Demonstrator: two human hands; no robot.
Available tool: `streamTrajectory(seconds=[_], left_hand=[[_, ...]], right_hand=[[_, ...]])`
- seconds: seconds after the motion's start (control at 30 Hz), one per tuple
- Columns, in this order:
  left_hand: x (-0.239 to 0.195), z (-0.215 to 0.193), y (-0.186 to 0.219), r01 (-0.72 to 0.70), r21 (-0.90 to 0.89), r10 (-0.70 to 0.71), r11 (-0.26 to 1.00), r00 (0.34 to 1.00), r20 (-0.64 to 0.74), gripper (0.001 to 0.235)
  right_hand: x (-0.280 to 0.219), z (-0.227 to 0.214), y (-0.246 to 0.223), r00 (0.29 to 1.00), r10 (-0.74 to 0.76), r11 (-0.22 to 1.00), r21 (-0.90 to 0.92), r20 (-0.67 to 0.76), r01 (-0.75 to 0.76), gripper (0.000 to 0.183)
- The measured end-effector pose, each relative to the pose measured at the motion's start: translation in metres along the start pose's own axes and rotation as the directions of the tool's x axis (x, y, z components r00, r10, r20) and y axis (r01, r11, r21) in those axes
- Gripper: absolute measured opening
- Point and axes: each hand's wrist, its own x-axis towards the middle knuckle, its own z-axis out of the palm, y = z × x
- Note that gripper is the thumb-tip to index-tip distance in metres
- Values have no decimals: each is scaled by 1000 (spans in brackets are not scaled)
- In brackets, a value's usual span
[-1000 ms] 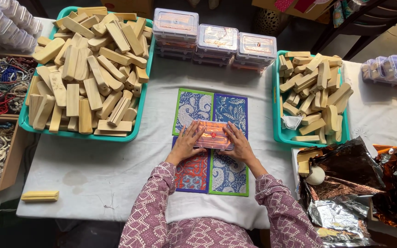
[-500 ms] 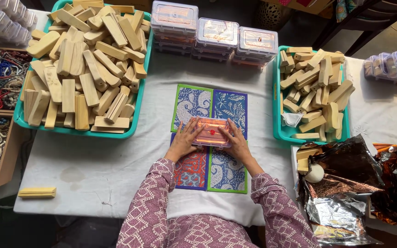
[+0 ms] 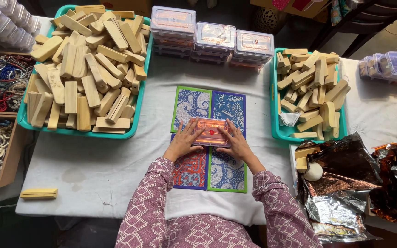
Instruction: The person wipes a wooden block with a white cloth, then wraps it in foil and places it into a small plastic container. They repeat this process with another wooden block, placing it into a second container. Finally, they stack the containers on the table.
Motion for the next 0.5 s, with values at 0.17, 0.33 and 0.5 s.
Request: streamTrajectory(seconds=[0.17,0.33,0.5], left_hand=[[-4,0,2,-70,-51,64,996,993,-99,92],[-4,-2,4,-126,-87,109,988,978,-176,93],[-8,10,5,-113,-52,101,992,975,-196,92]], right_hand=[[-2,-9,-9,996,-47,999,-13,-74,47,102],[-1,-2,-7,980,-131,990,-69,-153,121,102],[-1,3,-8,966,-147,989,-52,-215,138,101]])
